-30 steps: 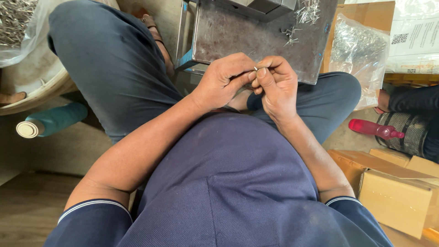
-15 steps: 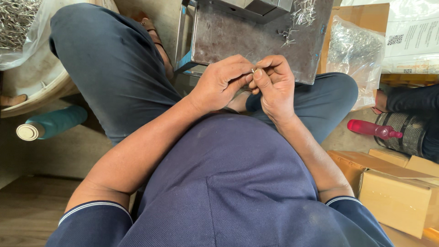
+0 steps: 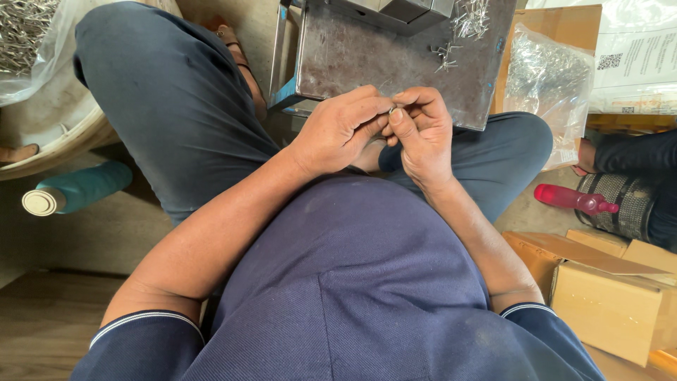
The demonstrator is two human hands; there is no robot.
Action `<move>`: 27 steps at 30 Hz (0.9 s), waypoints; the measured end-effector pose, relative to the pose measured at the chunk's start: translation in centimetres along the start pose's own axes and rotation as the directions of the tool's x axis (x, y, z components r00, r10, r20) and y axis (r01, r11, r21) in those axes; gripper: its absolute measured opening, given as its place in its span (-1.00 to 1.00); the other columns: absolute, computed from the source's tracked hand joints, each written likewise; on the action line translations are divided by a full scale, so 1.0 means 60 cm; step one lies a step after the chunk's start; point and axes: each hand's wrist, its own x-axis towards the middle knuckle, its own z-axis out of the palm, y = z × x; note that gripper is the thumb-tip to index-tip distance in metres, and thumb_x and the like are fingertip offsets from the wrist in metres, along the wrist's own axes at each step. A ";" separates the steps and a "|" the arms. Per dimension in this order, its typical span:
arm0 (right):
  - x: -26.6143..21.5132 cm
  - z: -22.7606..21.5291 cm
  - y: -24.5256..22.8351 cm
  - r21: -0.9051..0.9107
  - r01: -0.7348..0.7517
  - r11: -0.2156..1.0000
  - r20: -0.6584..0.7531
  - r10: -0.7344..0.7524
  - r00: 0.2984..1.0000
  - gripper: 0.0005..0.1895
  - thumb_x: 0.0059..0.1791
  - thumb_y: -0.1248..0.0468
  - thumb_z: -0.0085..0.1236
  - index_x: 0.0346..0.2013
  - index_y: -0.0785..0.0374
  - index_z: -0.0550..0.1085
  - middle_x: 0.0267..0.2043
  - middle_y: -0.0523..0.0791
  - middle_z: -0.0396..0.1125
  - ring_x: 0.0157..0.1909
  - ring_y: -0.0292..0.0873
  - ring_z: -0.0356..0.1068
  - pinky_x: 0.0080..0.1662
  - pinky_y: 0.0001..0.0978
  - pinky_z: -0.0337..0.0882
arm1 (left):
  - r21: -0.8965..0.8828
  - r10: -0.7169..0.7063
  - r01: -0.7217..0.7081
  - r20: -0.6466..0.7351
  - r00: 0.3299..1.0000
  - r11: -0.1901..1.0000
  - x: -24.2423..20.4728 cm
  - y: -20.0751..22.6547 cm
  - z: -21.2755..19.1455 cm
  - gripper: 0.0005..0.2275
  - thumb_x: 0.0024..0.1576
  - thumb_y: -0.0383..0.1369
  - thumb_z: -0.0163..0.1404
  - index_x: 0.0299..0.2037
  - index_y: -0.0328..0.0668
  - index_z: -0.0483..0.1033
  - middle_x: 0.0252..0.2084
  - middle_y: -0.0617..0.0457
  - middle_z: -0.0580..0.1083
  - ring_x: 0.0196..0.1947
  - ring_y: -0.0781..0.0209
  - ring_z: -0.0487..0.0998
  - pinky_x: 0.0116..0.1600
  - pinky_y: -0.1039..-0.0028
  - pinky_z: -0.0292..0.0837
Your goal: The person sits on the floor and assembles small metal hardware components by hand. They pick up individual pieces from a pile on a metal plate, fit them together, and place the assembled items into a white bucket. The person also uses a wooden block to press down on a metal clamp mechanism during the process.
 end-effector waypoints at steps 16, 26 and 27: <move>0.002 -0.002 0.012 -0.005 -0.024 1.000 -0.027 0.023 0.999 -0.86 0.19 0.41 0.10 0.02 0.24 0.37 -0.17 -0.15 0.39 -0.21 -0.35 0.39 -0.18 -0.54 0.39 | 0.019 0.004 -0.004 0.008 1.000 1.000 -0.001 -0.007 -0.001 -0.87 0.30 -0.43 0.01 0.01 -0.21 0.49 -0.24 -0.03 0.43 -0.24 -0.06 0.52 -0.17 0.28 0.43; 0.005 -0.018 0.028 0.040 -0.122 0.992 -0.049 0.124 0.991 -0.86 0.15 0.39 0.09 -0.01 0.25 0.37 -0.27 -0.16 0.39 -0.29 -0.40 0.34 -0.25 -0.59 0.35 | -0.176 -0.128 0.137 0.062 0.990 0.975 -0.007 -0.042 0.014 -0.84 0.28 -0.39 0.03 0.01 -0.23 0.53 -0.18 -0.04 0.53 -0.22 0.10 0.57 -0.08 0.39 0.48; 0.004 -0.025 0.028 -0.001 -0.127 0.992 -0.066 0.127 0.990 -0.86 0.14 0.40 0.10 -0.01 0.26 0.38 -0.29 -0.17 0.38 -0.30 -0.40 0.34 -0.26 -0.59 0.35 | -0.169 -0.142 0.152 0.069 0.987 0.974 -0.001 -0.046 0.022 -0.84 0.28 -0.38 0.04 0.00 -0.23 0.54 -0.18 -0.04 0.55 -0.20 0.12 0.59 -0.07 0.40 0.49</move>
